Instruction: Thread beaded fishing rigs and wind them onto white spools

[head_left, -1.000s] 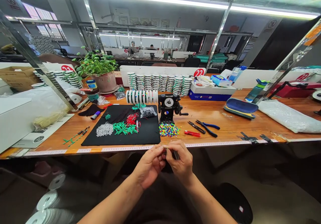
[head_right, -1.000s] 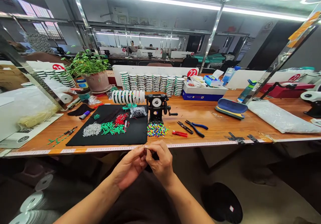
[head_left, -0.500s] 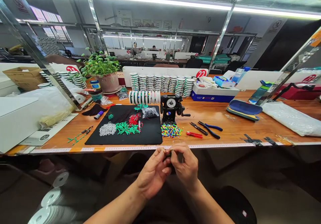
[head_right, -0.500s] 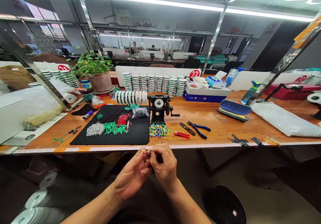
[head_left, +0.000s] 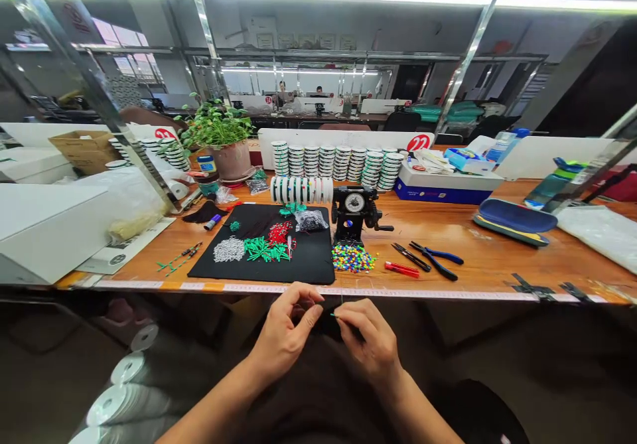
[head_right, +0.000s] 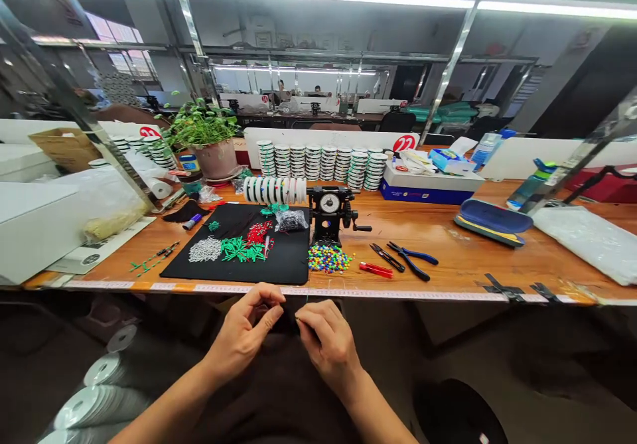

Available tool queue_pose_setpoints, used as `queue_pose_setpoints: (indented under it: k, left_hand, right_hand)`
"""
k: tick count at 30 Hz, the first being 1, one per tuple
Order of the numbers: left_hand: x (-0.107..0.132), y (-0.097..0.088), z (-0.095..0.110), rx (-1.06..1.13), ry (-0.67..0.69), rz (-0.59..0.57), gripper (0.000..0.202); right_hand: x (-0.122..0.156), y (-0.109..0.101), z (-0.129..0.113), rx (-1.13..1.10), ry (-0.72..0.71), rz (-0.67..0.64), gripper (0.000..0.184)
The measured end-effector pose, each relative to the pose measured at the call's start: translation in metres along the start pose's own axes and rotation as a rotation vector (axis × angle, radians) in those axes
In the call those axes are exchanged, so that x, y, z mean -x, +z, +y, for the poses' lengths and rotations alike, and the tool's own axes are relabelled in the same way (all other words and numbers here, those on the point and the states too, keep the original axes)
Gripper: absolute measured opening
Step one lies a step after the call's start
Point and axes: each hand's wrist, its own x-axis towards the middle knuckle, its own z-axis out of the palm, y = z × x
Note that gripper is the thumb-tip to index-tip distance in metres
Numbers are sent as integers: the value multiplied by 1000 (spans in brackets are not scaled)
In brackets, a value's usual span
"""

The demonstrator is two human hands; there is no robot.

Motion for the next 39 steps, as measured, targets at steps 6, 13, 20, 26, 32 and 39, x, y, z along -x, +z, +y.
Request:
queue_pose_setpoints:
  k: [6,13,20,26,32,39]
  left_hand:
    - [-22,-84,8,-545,49,349,17]
    - [-87,-119,-21,-1031,169,-3,11]
    - [-150,-100,-34,-1265,393,-399,22]
    - [-169,-101,-35,-1401,548,-587,15]
    - [-176,-104,-21,-1437,638,-646,11]
    - [-128,-134,12,-1426,544,-466,18]
  right_hand:
    - [16,6,2,-23,59,-31,26]
    - [20,10,1,-11,92,-22,21]
    - [19,10,0,-41,137,-30,22]
    - [18,9,0,-54,132,-32,22]
    - [15,8,0,-52,135,-24,22]
    - [13,9,-2,-59,185,13,18]
